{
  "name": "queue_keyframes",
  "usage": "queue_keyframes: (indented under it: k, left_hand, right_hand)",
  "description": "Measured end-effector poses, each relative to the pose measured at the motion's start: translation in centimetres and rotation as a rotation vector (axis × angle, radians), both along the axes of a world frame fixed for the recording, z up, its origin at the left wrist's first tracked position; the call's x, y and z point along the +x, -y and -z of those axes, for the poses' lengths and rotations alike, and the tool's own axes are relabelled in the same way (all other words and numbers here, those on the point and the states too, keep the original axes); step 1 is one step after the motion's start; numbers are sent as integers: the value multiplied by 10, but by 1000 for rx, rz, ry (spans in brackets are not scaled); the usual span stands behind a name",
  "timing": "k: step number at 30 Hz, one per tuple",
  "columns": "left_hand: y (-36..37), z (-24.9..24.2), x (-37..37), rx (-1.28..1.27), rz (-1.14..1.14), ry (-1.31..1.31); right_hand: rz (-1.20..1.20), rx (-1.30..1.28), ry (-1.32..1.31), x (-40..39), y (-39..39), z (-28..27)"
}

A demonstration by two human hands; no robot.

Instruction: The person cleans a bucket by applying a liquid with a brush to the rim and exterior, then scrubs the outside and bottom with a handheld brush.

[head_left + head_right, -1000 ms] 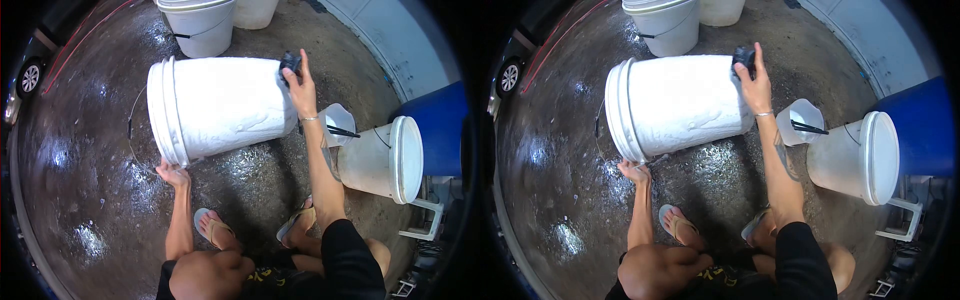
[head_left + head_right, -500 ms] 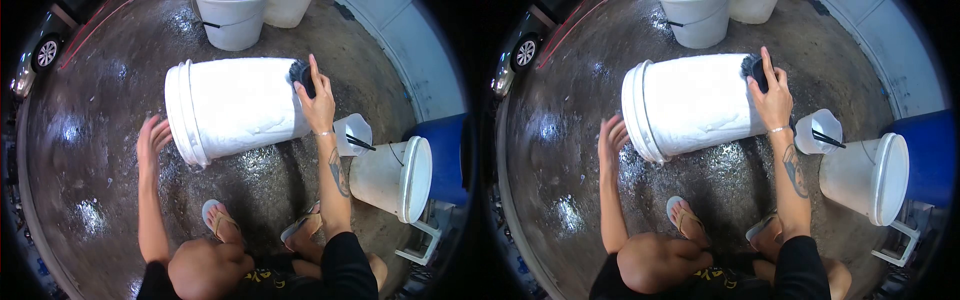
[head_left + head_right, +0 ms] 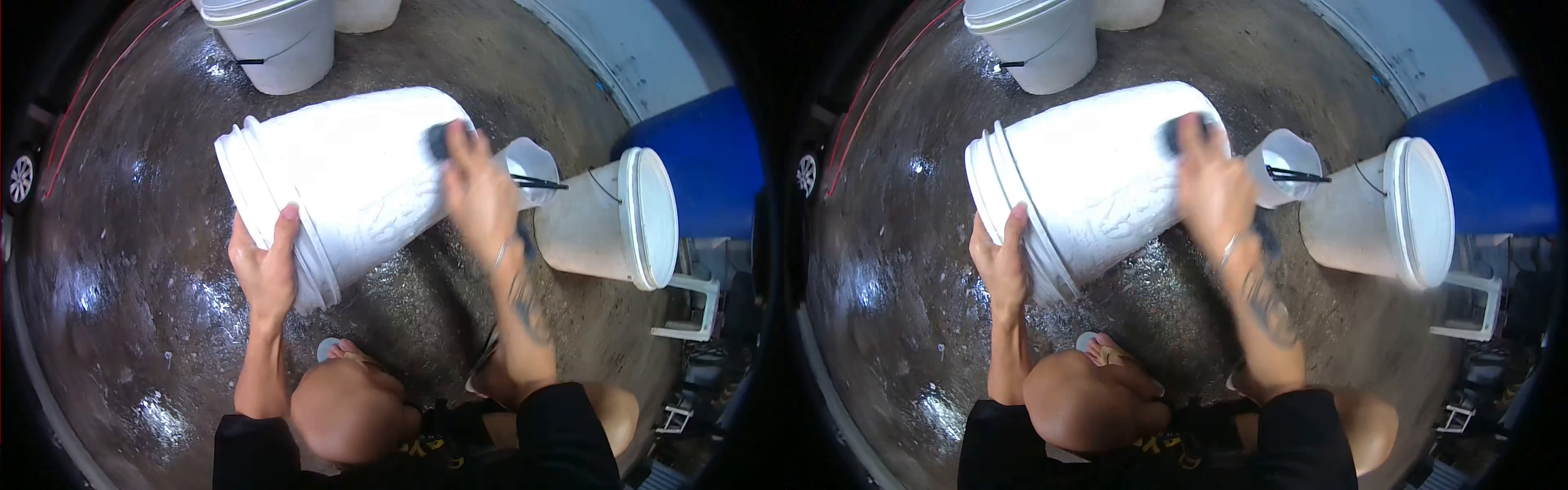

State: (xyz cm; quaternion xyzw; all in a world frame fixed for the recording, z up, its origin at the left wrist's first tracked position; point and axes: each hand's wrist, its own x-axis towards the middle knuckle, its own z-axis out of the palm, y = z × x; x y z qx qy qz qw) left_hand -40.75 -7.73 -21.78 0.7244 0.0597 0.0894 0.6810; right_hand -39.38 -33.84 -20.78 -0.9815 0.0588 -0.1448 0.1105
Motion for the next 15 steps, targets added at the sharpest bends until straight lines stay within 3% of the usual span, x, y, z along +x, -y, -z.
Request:
queue_keyframes:
  k: [2, 5, 8, 10, 12, 14, 15]
  left_hand:
    - [11, -5, -7, 33, 20, 32]
    - [36, -17, -9, 107, 24, 125]
    - [36, -27, -3, 118, 10, 24]
    - [30, -21, -4, 151, -43, 64]
    - [38, -19, -8, 127, -49, 70]
    - [53, -21, -5, 137, -55, 151]
    - [57, -28, -4, 125, -63, 134]
  right_hand:
    - [135, 54, -63, 25, 51, 22]
    - [-173, 32, 121, -15, -28, -18]
    - [-276, 175, 223, -46, -48, -20]
    - [35, 94, -47, -22, 17, 2]
    - [177, 89, -59, 0, 56, 25]
    - [-27, 120, 59, -26, 16, 14]
    - [-253, 190, 292, -45, -10, 6]
